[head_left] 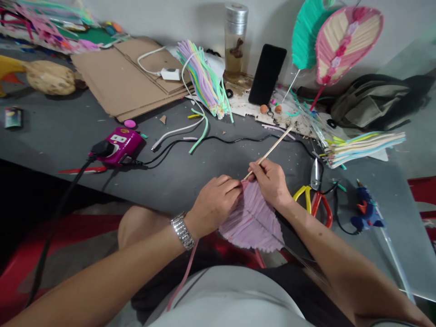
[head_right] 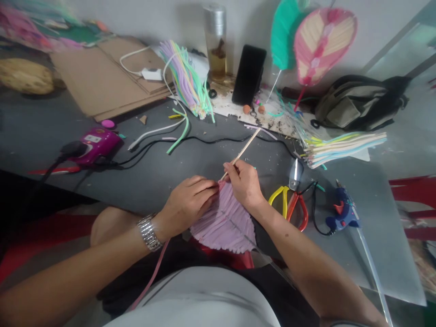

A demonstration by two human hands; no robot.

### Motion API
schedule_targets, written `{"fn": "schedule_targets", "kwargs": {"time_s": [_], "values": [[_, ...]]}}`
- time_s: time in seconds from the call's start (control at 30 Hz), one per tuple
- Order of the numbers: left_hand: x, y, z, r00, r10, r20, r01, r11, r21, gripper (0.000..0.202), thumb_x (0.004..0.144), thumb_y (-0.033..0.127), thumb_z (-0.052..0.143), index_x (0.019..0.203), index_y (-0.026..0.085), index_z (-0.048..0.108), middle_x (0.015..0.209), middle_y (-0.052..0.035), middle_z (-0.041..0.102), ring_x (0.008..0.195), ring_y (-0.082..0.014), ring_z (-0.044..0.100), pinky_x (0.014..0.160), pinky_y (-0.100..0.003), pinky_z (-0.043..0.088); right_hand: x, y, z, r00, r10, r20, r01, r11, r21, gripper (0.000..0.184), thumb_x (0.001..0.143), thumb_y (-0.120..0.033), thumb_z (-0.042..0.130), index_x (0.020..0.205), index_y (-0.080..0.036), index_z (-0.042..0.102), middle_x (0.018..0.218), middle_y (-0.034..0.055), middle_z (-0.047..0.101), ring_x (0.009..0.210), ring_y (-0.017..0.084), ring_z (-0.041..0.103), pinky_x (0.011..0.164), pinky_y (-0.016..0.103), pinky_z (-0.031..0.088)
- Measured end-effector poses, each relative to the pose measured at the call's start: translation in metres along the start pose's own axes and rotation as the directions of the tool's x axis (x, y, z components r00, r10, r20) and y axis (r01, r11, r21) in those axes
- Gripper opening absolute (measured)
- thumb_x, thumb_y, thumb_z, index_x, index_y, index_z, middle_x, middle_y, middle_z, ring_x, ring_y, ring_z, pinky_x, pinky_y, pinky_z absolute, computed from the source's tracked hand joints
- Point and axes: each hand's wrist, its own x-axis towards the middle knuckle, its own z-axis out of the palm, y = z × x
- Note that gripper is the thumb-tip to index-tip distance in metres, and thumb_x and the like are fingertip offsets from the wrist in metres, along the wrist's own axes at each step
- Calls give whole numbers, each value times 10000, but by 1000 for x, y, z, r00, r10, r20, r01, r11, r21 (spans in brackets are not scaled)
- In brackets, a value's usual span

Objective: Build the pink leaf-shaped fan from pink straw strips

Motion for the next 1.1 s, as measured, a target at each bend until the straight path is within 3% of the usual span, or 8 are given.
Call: {"fn": "schedule_targets", "kwargs": {"time_s": [0.4,0.7,0.83,1.1], "values": [[0,-1,0,1000,-16,5,16,1000,-20,189,1019,161,546,1034,111,728,1089,-120,748,1010,-244,631,869,-423,575,3,-2,0,998,37,53,-32,994,-104,330,951,-446,583,725,-211,635,596,20,708,590,173,665,630,284,469],[0,-1,1,1000,-18,-25,17,1000,-23,150,1007,162,581,1019,128,727,1075,-94,759,1007,-239,642,885,-418,568,0,-2,-4,997,25,80,-28,999,37,383,925,-543,625,740,-207,636,606,34,728,583,179,700,624,277,511],[-1,-1,1,999,-19,-36,18,999,-37,153,1013,168,575,1020,135,724,1070,-100,756,1004,-235,643,875,-418,575,-1,-2,-5,999,2,33,-4,999,35,371,924,-515,638,721,-204,641,598,31,716,573,168,684,607,267,501],[-1,-3,4,999,-27,-47,22,994,-103,162,1008,143,556,994,127,717,1052,-122,732,991,-232,634,872,-416,586,-3,-1,-4,996,10,84,-14,999,43,337,920,-487,643,751,-195,659,618,35,726,591,173,700,617,271,508]]}}
